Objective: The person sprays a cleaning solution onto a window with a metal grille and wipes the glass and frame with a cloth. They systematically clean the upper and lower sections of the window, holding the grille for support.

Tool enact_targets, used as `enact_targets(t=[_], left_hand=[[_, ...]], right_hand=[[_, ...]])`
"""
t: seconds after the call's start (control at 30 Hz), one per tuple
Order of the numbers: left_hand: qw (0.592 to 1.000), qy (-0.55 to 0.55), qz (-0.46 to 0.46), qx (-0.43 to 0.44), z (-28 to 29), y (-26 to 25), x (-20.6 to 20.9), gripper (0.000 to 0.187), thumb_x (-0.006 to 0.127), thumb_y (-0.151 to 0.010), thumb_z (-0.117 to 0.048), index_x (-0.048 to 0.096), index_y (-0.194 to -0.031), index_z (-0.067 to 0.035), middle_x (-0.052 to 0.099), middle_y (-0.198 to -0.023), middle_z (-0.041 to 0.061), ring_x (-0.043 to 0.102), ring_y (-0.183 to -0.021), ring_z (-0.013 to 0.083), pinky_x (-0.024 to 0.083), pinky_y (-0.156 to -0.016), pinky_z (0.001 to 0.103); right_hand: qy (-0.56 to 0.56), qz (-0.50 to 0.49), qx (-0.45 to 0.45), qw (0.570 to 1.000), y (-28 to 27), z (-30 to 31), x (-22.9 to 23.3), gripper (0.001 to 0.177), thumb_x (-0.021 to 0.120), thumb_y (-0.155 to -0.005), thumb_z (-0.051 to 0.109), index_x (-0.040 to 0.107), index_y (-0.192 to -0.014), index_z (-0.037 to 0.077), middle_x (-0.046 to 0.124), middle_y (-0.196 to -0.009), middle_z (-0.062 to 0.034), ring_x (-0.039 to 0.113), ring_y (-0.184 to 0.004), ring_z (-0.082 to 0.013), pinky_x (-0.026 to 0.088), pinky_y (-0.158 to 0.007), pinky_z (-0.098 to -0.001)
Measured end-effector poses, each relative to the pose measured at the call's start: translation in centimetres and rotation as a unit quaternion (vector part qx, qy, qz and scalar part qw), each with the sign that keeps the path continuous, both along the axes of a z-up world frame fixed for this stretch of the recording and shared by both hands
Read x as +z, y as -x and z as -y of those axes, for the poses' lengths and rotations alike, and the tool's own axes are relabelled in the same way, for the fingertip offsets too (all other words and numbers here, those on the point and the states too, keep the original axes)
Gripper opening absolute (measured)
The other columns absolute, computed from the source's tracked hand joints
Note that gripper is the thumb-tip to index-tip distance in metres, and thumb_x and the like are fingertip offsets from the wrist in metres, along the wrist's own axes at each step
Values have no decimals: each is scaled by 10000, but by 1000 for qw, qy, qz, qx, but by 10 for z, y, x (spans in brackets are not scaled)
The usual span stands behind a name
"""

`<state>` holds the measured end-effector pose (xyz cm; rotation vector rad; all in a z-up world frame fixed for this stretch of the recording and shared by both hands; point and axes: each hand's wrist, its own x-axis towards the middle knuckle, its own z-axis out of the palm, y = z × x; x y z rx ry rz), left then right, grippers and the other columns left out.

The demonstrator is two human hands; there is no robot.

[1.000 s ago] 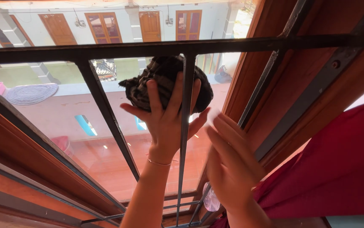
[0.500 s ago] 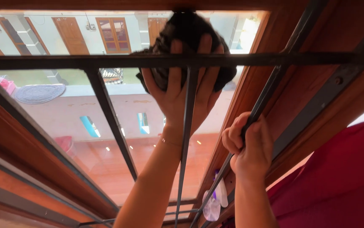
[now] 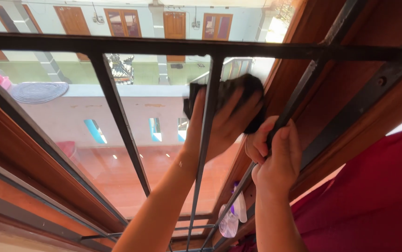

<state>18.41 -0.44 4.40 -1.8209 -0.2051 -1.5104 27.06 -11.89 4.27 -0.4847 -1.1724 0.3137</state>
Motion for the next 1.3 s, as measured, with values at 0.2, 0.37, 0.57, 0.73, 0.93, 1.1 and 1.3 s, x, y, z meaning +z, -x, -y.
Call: enact_targets(t=[0.2,0.37,0.57,0.73,0.93,1.1,1.3], left_hand=[[998,12,-61,18,13,16,95,239,640,-1204,-47,739,-1413,-106,447,-1558,49,389,-1458,300,324,-1138,748],[993,7,-48,103,14,13,62,379,588,-1123,-117,644,-1483,-223,517,-1525,-18,476,-1395,206,424,-1059,682],[989,9,-117,85,23,30,23,355,599,-1120,-99,640,-1458,-203,504,-1540,-4,461,-1433,200,487,-1055,608],[987,1,-114,111,27,22,72,318,637,-1091,-157,691,-1389,-254,520,-1509,-50,454,-1392,174,447,-1002,576],[992,20,-124,-34,23,27,112,294,666,-1161,9,733,-1430,-90,565,-1520,83,391,-1432,319,274,-1114,734],[972,65,-161,158,24,18,20,367,540,-1096,-236,633,-1446,-295,475,-1556,-57,371,-1460,231,406,-1026,669],[991,5,-133,-11,6,16,-51,393,514,-1013,-34,625,-1382,-113,561,-1520,94,501,-1402,322,438,-960,759]], right_hand=[[70,-45,-10,996,14,13,10,304,434,-1090,346,508,-985,71,307,-610,9,226,-446,-87,177,-468,-258],[81,-55,4,995,13,17,14,323,470,-1072,386,507,-975,80,287,-615,16,216,-468,-83,164,-481,-253],[67,-53,-44,995,16,16,10,353,454,-1073,411,507,-983,74,311,-616,20,219,-476,-69,154,-456,-232],[79,-51,-43,995,13,19,9,329,427,-1080,386,512,-975,86,295,-624,25,210,-485,-76,160,-462,-237],[86,-49,-25,995,13,22,15,305,411,-1090,335,522,-962,82,332,-624,16,226,-473,-82,183,-465,-242],[97,-73,-18,992,8,19,9,338,451,-1072,384,537,-967,75,319,-624,18,219,-486,-79,166,-476,-234],[38,-19,-39,998,0,13,-2,422,349,-1127,362,534,-1026,-4,351,-602,-21,332,-389,-90,269,-430,-191]])
